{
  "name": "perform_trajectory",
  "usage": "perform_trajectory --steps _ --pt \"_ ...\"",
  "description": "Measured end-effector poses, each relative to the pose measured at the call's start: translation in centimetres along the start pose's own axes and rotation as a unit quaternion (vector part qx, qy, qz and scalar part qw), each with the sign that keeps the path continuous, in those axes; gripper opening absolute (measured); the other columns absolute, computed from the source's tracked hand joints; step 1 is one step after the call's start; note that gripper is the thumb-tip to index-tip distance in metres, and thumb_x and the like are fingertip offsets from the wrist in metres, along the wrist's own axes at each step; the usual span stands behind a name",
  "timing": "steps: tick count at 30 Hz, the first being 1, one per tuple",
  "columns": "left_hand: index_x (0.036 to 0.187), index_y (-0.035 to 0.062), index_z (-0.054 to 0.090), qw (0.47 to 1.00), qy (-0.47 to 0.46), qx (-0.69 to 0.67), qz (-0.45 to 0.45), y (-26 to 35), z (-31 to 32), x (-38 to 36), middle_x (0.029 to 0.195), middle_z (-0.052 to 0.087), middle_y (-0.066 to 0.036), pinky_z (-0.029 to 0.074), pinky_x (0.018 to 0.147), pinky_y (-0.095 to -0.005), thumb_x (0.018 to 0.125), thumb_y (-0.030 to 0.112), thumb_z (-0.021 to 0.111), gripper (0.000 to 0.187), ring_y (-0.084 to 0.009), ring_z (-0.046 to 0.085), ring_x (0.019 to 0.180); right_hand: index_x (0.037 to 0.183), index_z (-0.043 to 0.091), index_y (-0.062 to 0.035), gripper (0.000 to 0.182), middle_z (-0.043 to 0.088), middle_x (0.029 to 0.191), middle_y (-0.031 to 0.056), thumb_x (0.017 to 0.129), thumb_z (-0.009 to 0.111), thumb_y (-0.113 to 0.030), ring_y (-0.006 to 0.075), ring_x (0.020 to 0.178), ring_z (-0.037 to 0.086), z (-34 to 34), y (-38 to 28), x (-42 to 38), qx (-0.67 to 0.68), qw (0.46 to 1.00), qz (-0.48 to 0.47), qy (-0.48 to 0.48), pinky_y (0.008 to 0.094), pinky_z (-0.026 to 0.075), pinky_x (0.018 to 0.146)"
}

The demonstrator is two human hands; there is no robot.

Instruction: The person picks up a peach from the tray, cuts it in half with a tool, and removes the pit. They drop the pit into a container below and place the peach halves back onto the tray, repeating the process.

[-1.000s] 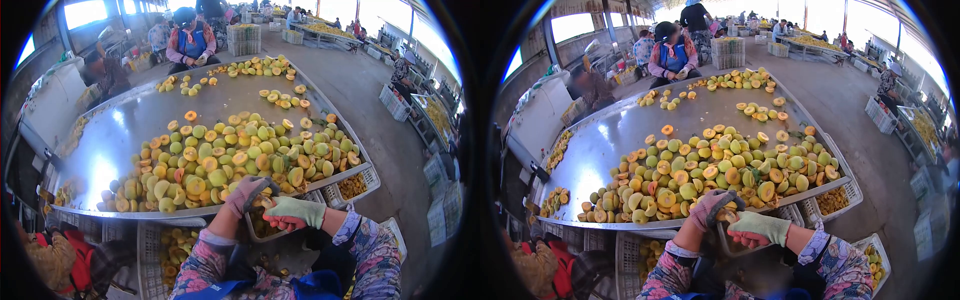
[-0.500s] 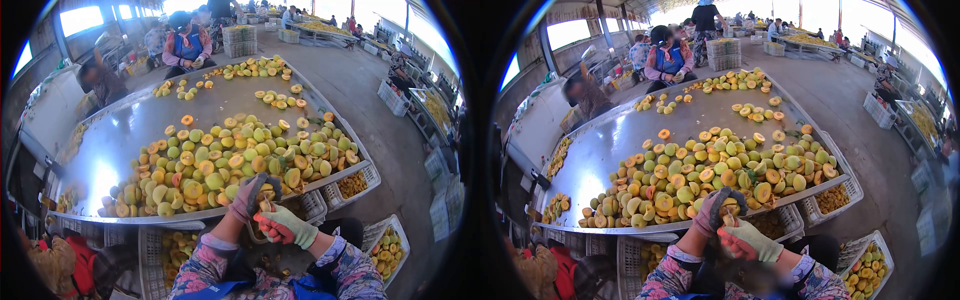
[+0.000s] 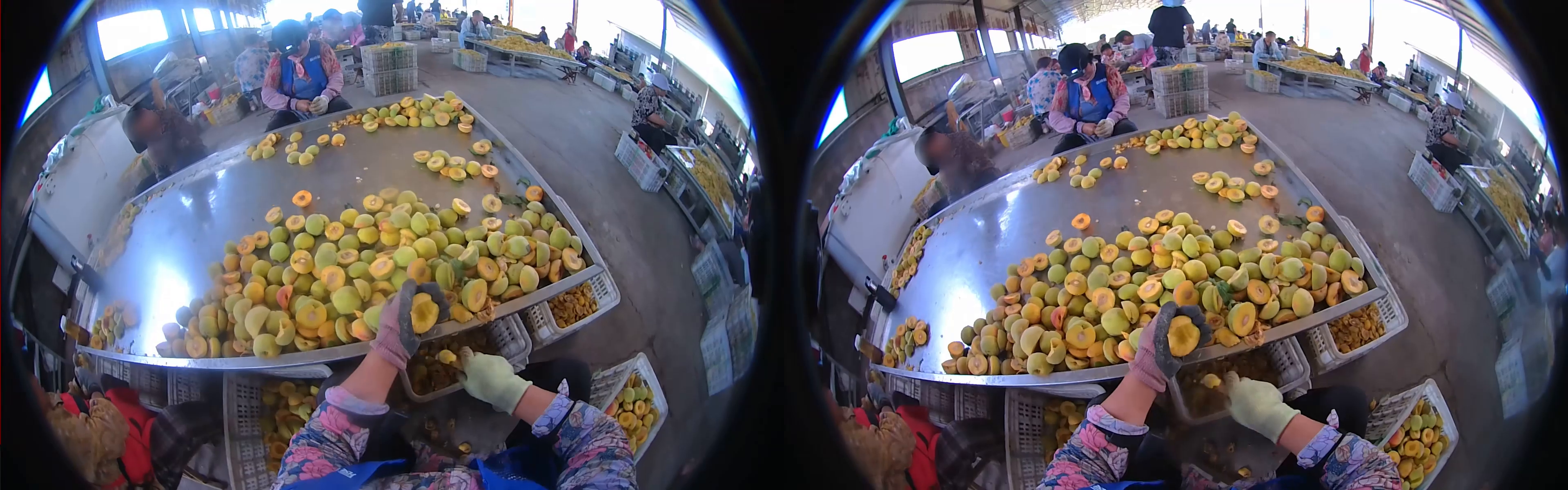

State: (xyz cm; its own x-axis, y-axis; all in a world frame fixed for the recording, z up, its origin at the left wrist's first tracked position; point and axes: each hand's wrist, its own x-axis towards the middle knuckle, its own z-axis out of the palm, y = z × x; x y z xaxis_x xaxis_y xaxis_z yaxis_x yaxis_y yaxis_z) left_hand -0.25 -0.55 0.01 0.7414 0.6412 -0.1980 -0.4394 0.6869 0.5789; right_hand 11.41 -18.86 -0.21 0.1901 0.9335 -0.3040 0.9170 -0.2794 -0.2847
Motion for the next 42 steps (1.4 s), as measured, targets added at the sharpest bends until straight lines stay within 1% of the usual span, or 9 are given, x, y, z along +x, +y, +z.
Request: perform_trajectory --steps 7,10,12,17,19,23,25,31,42 --pt "0.102 -0.0046 0.070 0.945 0.110 0.270 0.151 4.0 0.2 -4.0 0.093 0.072 -0.011 0.056 0.071 -0.0286 0.100 0.022 0.057 0.029 -0.0172 0.069 0.079 0.130 0.061 -0.0134 0.042 0.071 0.110 0.0144 0.089 0.052 -0.014 0.0302 0.097 0.071 5.1 5.9 4.6 -0.092 0.992 0.067 -0.054 0.0518 0.058 0.069" --pt "0.108 -0.0038 0.070 0.848 0.199 0.429 0.238 7.8 -4.5 -7.0 0.096 0.073 -0.009 0.054 0.077 -0.0280 0.099 0.015 0.057 0.024 -0.0148 0.068 0.084 0.125 0.064 -0.0063 0.038 0.072 0.108 0.0157 0.091 0.052 -0.018 0.0332 0.096 0.072 8.6 9.9 5.5 -0.179 0.978 -0.066 -0.080 0.0506 0.057 0.069" --pt "0.109 -0.0020 0.070 0.808 0.239 0.492 0.219 10.4 -6.8 -10.9 0.094 0.074 -0.010 0.054 0.078 -0.0280 0.097 0.014 0.059 0.023 -0.0161 0.068 0.084 0.109 0.072 -0.0069 0.030 0.071 0.108 0.0172 0.088 0.056 -0.019 0.0344 0.097 0.070 12.2 12.5 7.4 -0.151 0.942 -0.267 -0.134 0.0468 0.056 0.079" --pt "0.109 0.0032 0.071 0.601 0.363 0.711 0.016 12.8 -11.0 -20.2 0.104 0.072 -0.016 0.053 0.088 -0.0376 0.091 0.031 0.065 0.034 -0.0332 0.069 0.096 0.090 0.076 -0.0053 0.025 0.073 0.092 0.0174 0.078 0.061 -0.022 0.0345 0.092 0.071 8.1 7.8 5.5 -0.048 0.958 -0.115 -0.259 0.0449 0.055 0.082" --pt "0.109 0.0071 0.071 0.425 0.354 0.832 -0.041 12.3 -12.6 -22.5 0.112 0.069 -0.016 0.048 0.096 -0.0435 0.089 0.038 0.065 0.037 -0.0365 0.062 0.108 0.084 0.076 -0.0048 0.026 0.073 0.080 0.0152 0.074 0.062 -0.024 0.0337 0.086 0.072 7.7 7.4 5.2 -0.001 0.957 -0.056 -0.284 0.0451 0.055 0.080" --pt "0.104 0.0098 0.070 0.408 0.329 0.847 0.093 12.7 -6.2 -20.6 0.105 0.067 -0.015 0.048 0.094 -0.0438 0.087 0.037 0.068 0.032 -0.0342 0.062 0.106 0.091 0.077 -0.0055 0.028 0.074 0.089 0.0162 0.076 0.062 -0.025 0.0336 0.092 0.071 9.1 7.2 5.0 0.002 0.949 -0.031 -0.314 0.0447 0.054 0.084" --pt "0.108 0.0096 0.069 0.451 0.260 0.837 0.171 12.7 -2.7 -17.2 0.105 0.067 -0.014 0.049 0.092 -0.0432 0.086 0.035 0.070 0.034 -0.0336 0.063 0.102 0.100 0.076 -0.0060 0.032 0.073 0.102 0.0170 0.080 0.061 -0.027 0.0348 0.100 0.069 13.1 8.8 5.3 -0.103 0.926 -0.241 -0.273 0.0450 0.053 0.089" --pt "0.116 0.0119 0.065 0.436 0.090 0.861 0.247 9.8 2.3 -0.3 0.100 0.068 -0.013 0.050 0.091 -0.0433 0.088 0.039 0.066 0.038 -0.0342 0.064 0.102 0.104 0.072 -0.0061 0.032 0.072 0.100 0.0185 0.085 0.060 -0.029 0.0346 0.097 0.069 2.0 3.7 1.5 -0.055 0.953 -0.130 -0.269 0.0462 0.054 0.084" --pt "0.124 0.0080 0.060 0.216 -0.046 0.971 -0.090 5.9 7.2 15.1 0.126 0.065 -0.014 0.047 0.099 -0.0420 0.087 0.026 0.060 0.041 -0.0296 0.061 0.119 0.114 0.056 -0.0064 0.039 0.070 0.098 0.0172 0.095 0.056 -0.041 0.0375 0.094 0.068 -4.7 5.0 -1.9 0.116 0.955 -0.130 -0.239 0.0466 0.052 0.080"
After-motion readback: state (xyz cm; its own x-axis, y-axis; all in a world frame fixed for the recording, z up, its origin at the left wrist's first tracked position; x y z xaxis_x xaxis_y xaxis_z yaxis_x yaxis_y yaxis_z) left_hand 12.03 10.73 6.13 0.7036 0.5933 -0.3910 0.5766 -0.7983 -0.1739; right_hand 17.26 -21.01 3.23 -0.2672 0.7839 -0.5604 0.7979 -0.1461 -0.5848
